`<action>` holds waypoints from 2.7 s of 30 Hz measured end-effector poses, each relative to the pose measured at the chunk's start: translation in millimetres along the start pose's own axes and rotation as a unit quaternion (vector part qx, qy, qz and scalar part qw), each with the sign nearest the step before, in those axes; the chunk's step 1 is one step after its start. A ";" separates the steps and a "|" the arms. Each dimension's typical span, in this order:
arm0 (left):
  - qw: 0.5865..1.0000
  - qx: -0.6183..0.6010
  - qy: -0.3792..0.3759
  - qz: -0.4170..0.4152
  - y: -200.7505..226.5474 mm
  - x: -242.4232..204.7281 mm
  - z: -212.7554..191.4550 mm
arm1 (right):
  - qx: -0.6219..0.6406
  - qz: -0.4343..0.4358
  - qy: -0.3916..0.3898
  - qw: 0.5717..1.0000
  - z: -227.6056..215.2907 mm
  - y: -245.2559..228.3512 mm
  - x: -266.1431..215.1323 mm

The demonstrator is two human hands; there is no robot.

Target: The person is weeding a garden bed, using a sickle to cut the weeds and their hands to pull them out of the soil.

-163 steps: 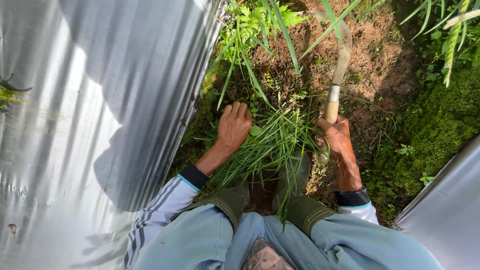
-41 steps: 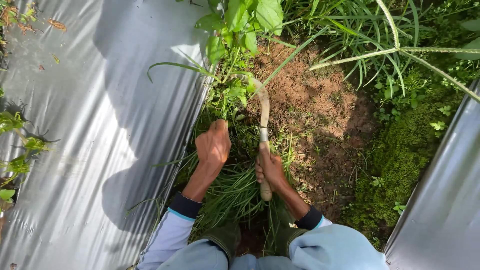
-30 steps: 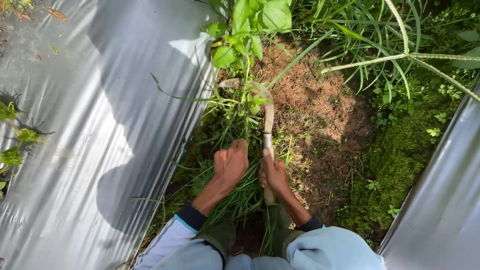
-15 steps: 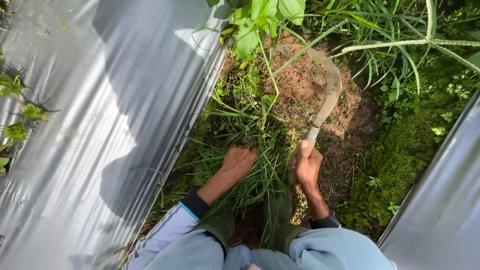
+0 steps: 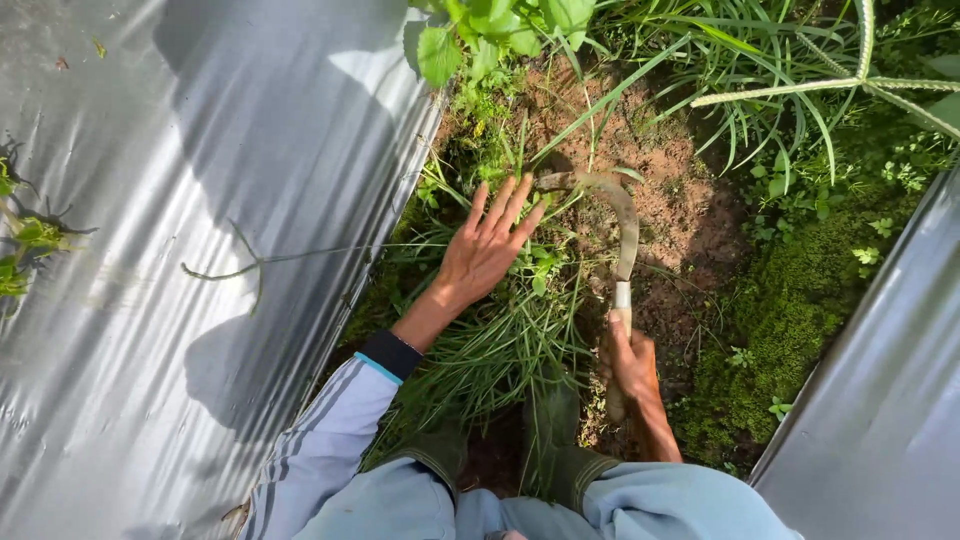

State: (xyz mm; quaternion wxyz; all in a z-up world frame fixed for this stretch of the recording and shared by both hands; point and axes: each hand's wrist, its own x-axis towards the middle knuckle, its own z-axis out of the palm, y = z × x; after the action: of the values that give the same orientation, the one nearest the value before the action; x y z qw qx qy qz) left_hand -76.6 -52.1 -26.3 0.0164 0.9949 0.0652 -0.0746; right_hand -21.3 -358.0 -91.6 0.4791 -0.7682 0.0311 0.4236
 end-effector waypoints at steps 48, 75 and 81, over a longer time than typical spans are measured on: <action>0.979 0.135 0.102 -0.117 -106.8 0.2 73.0 | -0.018 -0.034 -0.035 0.999 -15.0 -82.9 14.5; 0.991 -0.046 0.029 -0.120 -96.6 100.2 154.8 | 0.047 -0.063 -0.053 0.996 26.7 -111.5 43.5; 0.994 -0.052 0.003 -0.098 -107.0 70.9 164.9 | 0.052 -0.084 -0.049 0.994 34.4 -119.8 62.7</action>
State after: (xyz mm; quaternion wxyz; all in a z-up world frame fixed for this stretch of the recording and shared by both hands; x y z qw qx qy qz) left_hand -45.3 55.9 -202.4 0.0609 0.9817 0.1664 -0.0697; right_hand 51.8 -244.8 -55.6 0.5532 -0.7202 -0.0350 0.4172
